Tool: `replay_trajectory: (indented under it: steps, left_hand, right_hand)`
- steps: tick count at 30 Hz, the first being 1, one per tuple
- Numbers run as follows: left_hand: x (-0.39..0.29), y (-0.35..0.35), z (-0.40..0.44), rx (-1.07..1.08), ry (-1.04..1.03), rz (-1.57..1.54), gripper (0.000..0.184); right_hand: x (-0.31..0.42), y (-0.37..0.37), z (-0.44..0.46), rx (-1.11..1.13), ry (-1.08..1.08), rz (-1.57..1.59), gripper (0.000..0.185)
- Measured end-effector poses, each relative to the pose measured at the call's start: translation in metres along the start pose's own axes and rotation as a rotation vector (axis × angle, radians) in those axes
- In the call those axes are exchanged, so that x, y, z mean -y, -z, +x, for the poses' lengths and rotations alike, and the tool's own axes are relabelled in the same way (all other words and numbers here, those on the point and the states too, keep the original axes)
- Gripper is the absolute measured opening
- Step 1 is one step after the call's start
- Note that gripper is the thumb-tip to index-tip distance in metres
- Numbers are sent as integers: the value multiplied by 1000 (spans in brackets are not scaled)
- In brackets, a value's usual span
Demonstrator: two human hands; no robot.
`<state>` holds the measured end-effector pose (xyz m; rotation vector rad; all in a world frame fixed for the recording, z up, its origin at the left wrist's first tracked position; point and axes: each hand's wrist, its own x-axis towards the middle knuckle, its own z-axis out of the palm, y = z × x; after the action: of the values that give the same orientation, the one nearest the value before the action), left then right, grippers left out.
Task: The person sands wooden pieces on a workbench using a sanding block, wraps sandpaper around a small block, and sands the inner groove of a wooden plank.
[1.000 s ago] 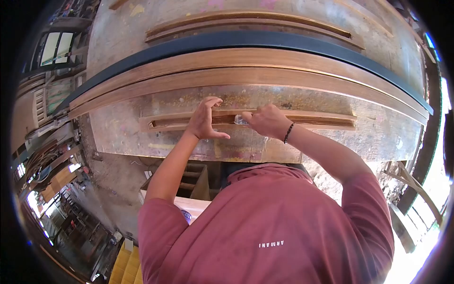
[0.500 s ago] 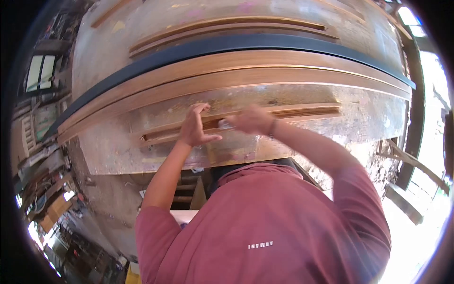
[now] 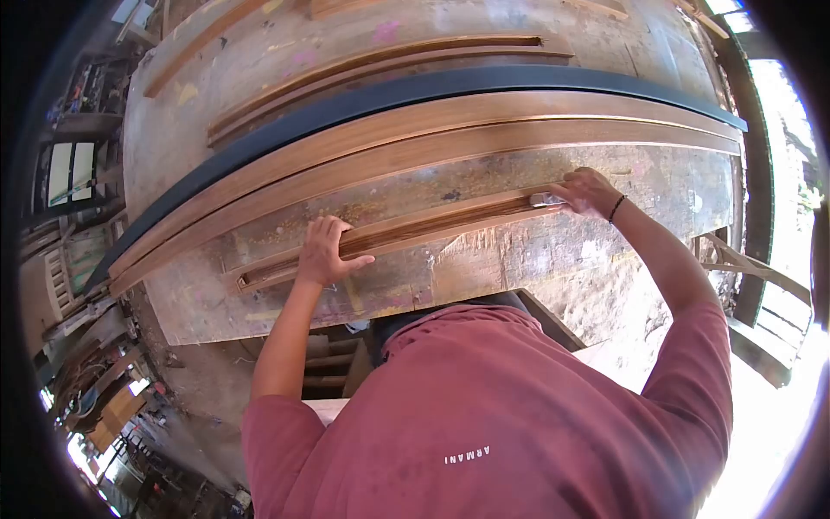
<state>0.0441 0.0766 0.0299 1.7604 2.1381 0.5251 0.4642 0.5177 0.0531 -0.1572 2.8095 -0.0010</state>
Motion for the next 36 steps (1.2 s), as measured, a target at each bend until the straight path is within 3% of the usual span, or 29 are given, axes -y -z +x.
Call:
replay_trajectory:
  steps: [1, 3, 5, 7, 10, 13, 16, 20, 22, 24, 27, 31, 34, 36]
  left_hand:
    - [2, -2, 1, 1, 4, 6, 77]
    - [2, -6, 2, 12, 8, 13, 76]
    - [2, -8, 2, -40, -9, 23, 75]
    - [2, -7, 1, -37, 3, 23, 75]
    - [1, -6, 0, -34, 7, 20, 76]
    - [1, -6, 3, -35, 20, 30, 76]
    - [1, -5, 3, -18, 25, 28, 76]
    - [1, -6, 4, -14, 35, 33, 77]
    - [0, -5, 6, -9, 40, 32, 77]
    - [0, -4, 5, -4, 43, 33, 77]
    - [2, -7, 3, -21, 55, 32, 76]
    - [4, -7, 2, -19, 65, 26, 76]
    - [6, -8, 1, -15, 46, 31, 77]
    - [6, -6, 0, -6, 28, 36, 77]
  right_hand:
    - [6, 7, 11, 126, -42, 45, 53]
    - [35, 24, 67, 306, 81, 48, 56]
    - [77, 56, 123, 227, 181, 16, 52]
    - [111, 61, 164, 258, 138, 138, 52]
    - [103, 40, 142, 130, 146, 210, 52]
    - [33, 42, 56, 235, 84, 113, 51]
    - [-28, -1, -27, 86, 57, 88, 43]
    - [-13, -4, 8, 28, 162, 155, 45]
    - [22, 47, 69, 342, 166, 100, 47]
    - [51, 45, 105, 268, 184, 158, 47]
    - [55, 46, 100, 213, 204, 97, 46]
    - [1, 21, 30, 295, 79, 166, 44]
    - [-21, 10, -2, 119, 120, 152, 44]
    - [-27, 20, -4, 174, -10, 99, 41]
